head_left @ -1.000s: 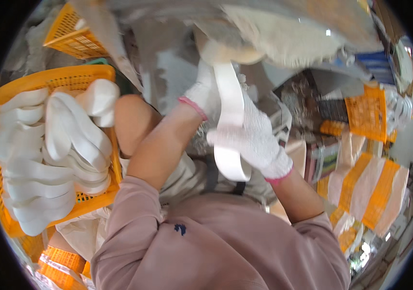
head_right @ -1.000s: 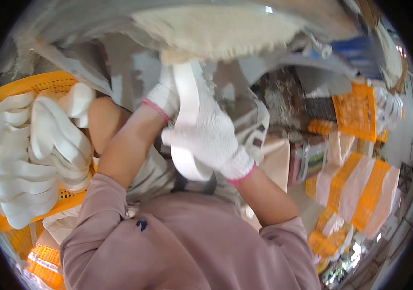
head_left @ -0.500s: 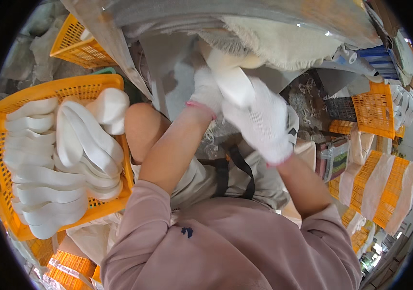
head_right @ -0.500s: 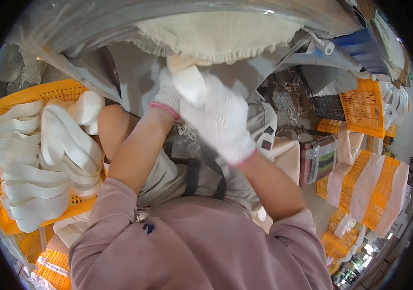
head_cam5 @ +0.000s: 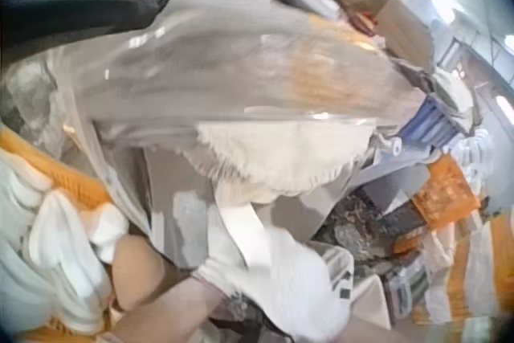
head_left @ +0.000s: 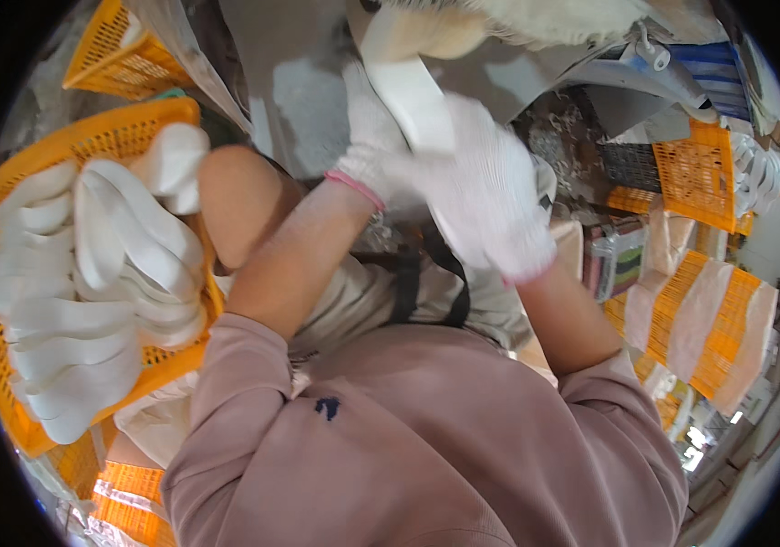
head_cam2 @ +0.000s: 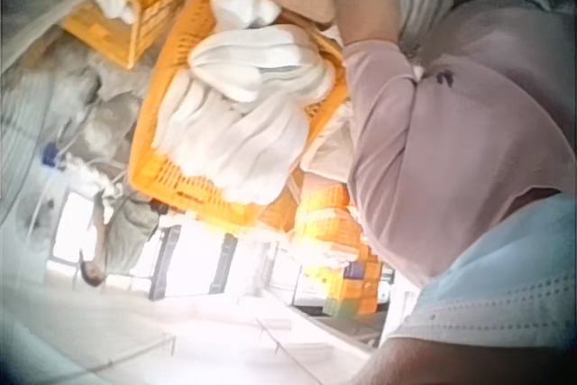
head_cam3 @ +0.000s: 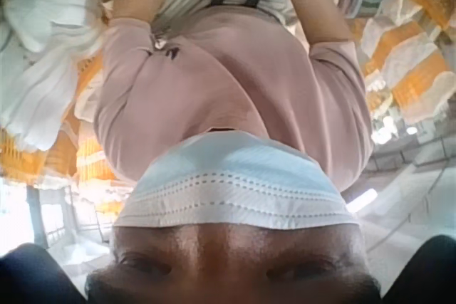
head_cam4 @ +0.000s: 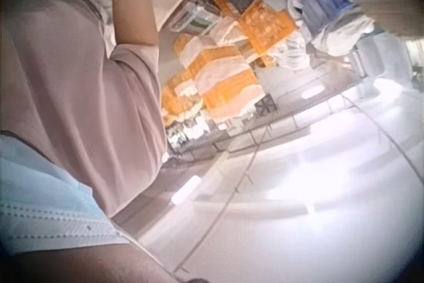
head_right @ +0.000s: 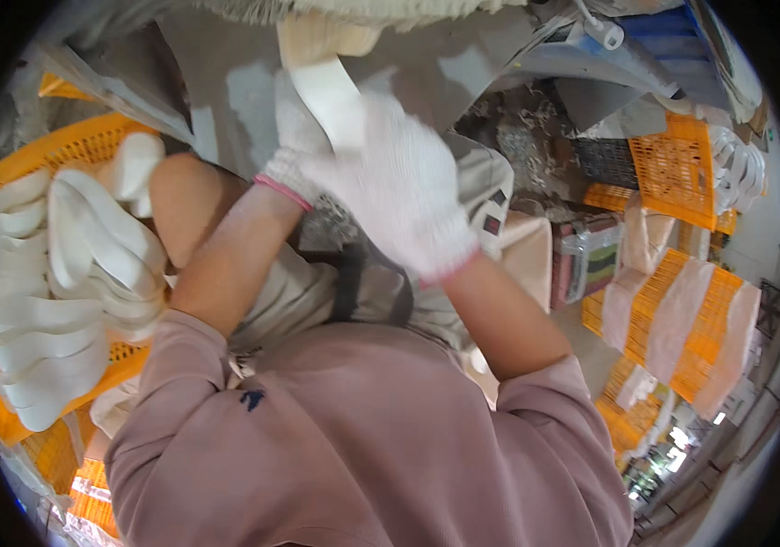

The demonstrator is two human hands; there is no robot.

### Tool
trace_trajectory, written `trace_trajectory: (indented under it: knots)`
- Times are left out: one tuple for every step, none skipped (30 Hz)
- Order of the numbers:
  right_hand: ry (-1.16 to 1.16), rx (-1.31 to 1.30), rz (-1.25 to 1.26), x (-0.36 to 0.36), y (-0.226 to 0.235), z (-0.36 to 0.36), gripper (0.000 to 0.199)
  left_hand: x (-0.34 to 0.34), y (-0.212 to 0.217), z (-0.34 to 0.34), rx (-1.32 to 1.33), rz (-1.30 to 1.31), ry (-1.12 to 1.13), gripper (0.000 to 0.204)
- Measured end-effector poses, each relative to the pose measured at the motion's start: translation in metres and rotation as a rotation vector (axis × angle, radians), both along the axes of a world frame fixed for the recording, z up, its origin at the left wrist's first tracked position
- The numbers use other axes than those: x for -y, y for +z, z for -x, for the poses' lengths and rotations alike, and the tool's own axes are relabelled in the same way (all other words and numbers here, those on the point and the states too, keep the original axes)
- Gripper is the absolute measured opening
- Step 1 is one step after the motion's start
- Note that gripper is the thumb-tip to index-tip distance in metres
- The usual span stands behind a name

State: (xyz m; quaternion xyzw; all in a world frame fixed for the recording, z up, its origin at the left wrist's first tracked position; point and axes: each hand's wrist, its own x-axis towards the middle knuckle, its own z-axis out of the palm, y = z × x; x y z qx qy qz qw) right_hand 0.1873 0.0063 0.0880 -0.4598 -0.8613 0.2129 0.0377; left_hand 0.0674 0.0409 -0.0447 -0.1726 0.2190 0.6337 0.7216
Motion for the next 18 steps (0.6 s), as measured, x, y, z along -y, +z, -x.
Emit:
trace_trajectory:
  knots:
    - [0.106,0.126,-0.099,0.015,-0.001,-0.015,0.038,-0.001,-0.007,-0.002,-0.013,0.024,0.051,0.074]
    - [0.071,0.076,-0.108,0.027,-0.002,-0.022,0.035,-0.004,-0.013,0.000,-0.072,-0.051,0.068,0.077]
    - [0.040,0.073,-0.092,0.025,-0.002,-0.019,0.032,-0.008,-0.017,0.002,-0.148,-0.048,0.063,0.077]
    - [0.019,0.026,-0.119,0.022,-0.001,-0.015,0.029,-0.012,-0.020,0.004,-0.148,-0.135,0.090,0.065]
    - [0.013,0.013,-0.121,0.011,0.002,-0.007,0.025,-0.017,-0.020,0.009,-0.403,-0.218,0.120,0.062]
    - [-0.002,0.003,-0.079,-0.006,0.003,0.001,0.020,-0.018,-0.020,0.009,-0.822,-0.211,0.130,0.059]
    - [0.128,-0.089,-0.019,-0.018,0.003,0.001,0.020,-0.020,-0.015,0.011,-1.082,-0.131,0.132,0.057]
    - [0.199,0.009,-0.110,-0.002,0.010,-0.003,0.024,-0.016,-0.010,0.008,-0.557,-0.070,0.149,0.062]
    - [0.261,0.074,-0.257,0.014,0.018,-0.012,0.029,-0.016,-0.003,0.006,-0.022,-0.027,0.159,0.068]
    - [0.185,-0.009,-0.254,0.032,0.018,-0.026,0.041,-0.007,0.003,0.000,0.021,-0.025,0.086,0.070]
    - [0.097,0.126,-0.073,0.047,0.025,-0.035,0.051,0.001,0.009,-0.007,0.082,-0.007,0.001,0.075]
    - [0.036,0.091,-0.008,0.056,0.020,-0.050,0.051,0.010,0.015,-0.016,-0.015,0.004,-0.006,0.079]
    - [0.002,0.057,0.082,0.062,0.017,-0.063,0.051,0.018,0.022,-0.024,-0.067,0.037,0.060,0.077]
    - [-0.067,0.049,0.186,0.065,0.017,-0.073,0.050,0.029,0.024,-0.029,-0.019,-0.069,0.111,0.070]
    - [-0.303,-0.099,0.481,0.068,0.017,-0.082,0.045,0.035,0.027,-0.034,-0.215,-0.094,0.276,0.065]
    - [-0.228,-0.090,0.350,0.068,0.015,-0.089,0.043,0.040,0.025,-0.035,-0.161,-0.046,0.234,0.065]
    - [-0.161,-0.051,0.247,0.067,0.012,-0.094,0.041,0.040,0.021,-0.036,-0.228,-0.092,0.272,0.065]
    - [-0.090,-0.032,0.133,0.063,0.008,-0.098,0.039,0.035,0.015,-0.032,-0.194,-0.052,0.245,0.064]
